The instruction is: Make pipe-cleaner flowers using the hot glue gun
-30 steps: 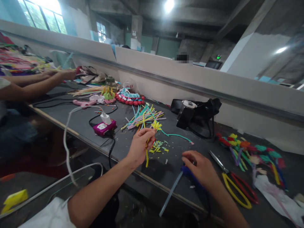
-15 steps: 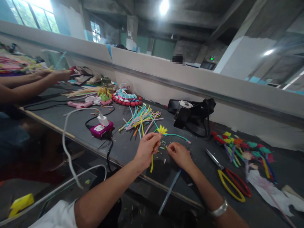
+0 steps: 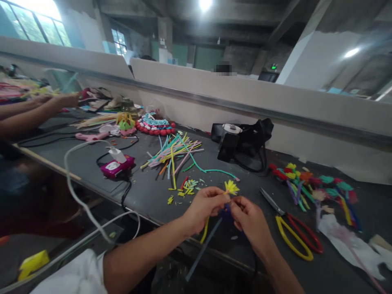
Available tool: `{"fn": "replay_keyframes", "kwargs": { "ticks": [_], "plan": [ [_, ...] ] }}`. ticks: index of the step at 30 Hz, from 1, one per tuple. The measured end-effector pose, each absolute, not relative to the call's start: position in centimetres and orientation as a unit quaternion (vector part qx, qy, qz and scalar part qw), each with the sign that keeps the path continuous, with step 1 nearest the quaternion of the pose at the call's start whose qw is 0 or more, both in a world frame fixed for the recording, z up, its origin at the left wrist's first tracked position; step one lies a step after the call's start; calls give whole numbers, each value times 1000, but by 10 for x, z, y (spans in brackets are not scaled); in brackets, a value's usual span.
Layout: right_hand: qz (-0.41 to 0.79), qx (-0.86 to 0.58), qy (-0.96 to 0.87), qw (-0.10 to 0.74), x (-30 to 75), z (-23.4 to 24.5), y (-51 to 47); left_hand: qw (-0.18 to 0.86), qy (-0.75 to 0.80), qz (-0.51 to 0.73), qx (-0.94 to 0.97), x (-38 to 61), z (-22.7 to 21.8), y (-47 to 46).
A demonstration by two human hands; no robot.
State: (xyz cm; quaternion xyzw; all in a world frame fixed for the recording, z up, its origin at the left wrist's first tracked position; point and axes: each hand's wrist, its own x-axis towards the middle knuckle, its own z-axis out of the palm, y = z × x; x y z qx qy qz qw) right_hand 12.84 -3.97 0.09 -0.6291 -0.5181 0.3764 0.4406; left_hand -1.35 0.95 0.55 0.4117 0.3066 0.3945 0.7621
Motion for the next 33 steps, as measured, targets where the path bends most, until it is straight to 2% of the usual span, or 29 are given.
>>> {"fn": "replay_keyframes", "kwargs": {
  "ticks": [4,9,15,17,19,25,33],
  "plan": [
    [279,-663,-551,422,135,3,-41,741,323,405,427,0,3,4],
    [274,-659,-571,406,135,8,-45,715,354,423,430,6,5,4],
    [311,-601,-689,258,137,12,-66,701,332,492,396,-10,15,22],
    [273,-578,-717,278,139,12,-70,712,325,488,387,-14,16,24],
    [238,-594,-691,336,141,13,-68,721,324,474,389,-14,14,23],
    [251,-619,-554,497,136,7,-52,747,324,412,409,-6,9,8],
    [295,-603,-545,502,139,7,-49,761,299,388,426,-9,17,4]
  ]
}}
